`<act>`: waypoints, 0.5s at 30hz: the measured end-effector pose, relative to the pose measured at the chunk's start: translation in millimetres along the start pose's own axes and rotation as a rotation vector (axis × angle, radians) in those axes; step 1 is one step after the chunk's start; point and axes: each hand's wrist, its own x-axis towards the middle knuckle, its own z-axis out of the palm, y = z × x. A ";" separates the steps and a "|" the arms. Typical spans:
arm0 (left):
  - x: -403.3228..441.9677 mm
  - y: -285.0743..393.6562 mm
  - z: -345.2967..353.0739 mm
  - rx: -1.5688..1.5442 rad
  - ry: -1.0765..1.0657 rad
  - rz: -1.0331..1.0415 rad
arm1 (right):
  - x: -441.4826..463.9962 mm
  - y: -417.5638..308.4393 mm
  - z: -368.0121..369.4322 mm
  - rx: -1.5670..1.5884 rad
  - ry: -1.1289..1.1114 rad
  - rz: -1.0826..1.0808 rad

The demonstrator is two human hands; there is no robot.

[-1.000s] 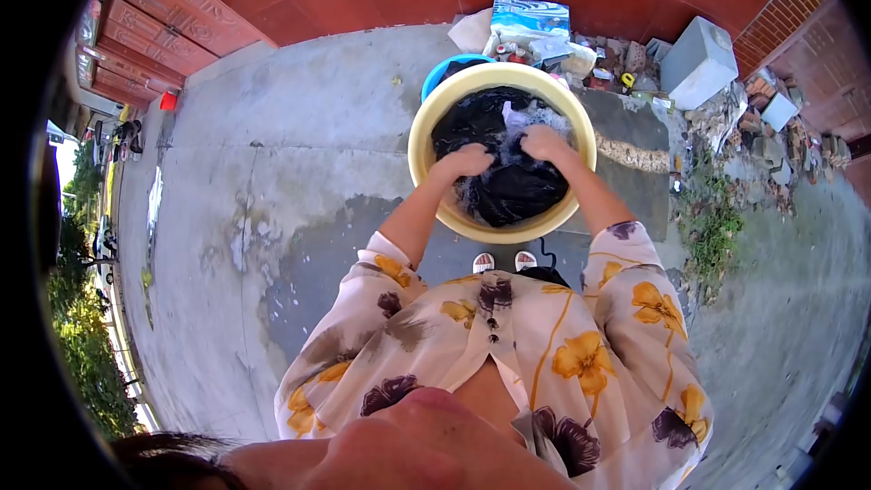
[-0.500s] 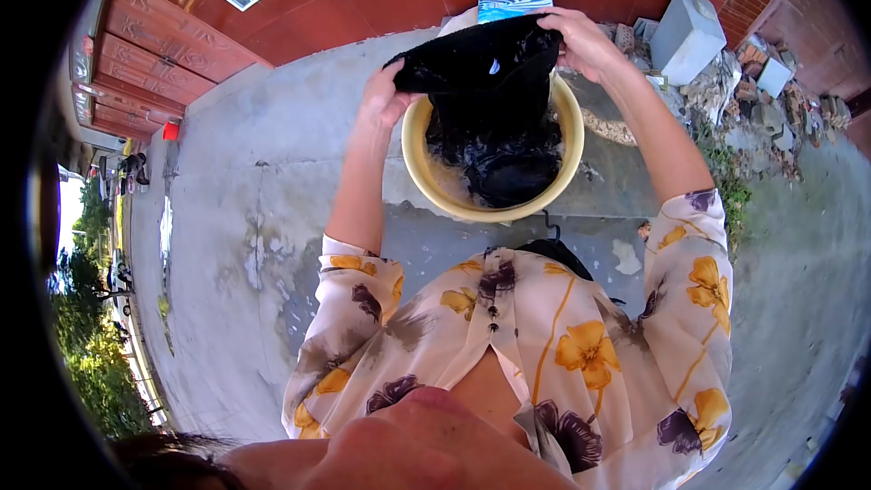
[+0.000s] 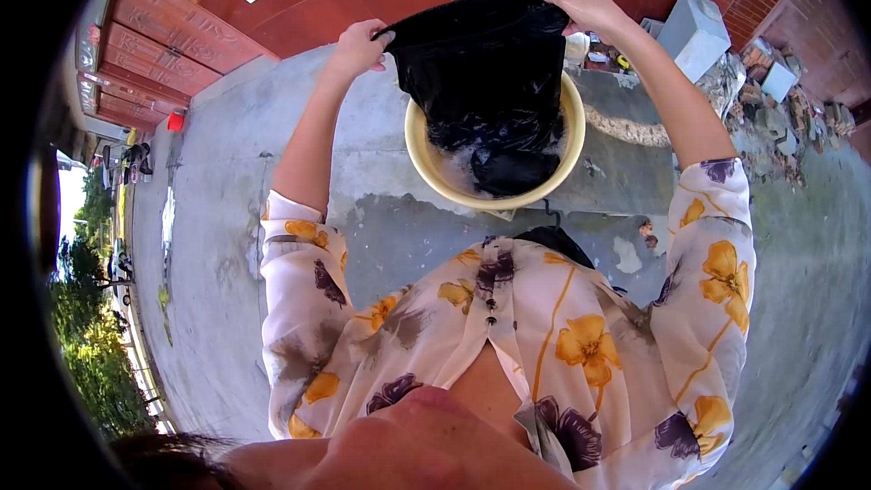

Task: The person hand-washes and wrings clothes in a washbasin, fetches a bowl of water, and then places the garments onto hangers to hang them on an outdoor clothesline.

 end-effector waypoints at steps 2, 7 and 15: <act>-9.4 -0.9 11.0 -0.463 -0.020 -0.138 | 7.8 14.4 2.9 0.048 -0.013 0.007; 1.2 -28.9 53.2 -1.359 -0.051 -0.198 | 13.9 38.5 1.3 0.437 -0.198 0.086; -35.6 76.8 -40.6 -1.290 0.190 0.035 | 13.2 -50.4 -31.9 0.689 -0.073 -0.073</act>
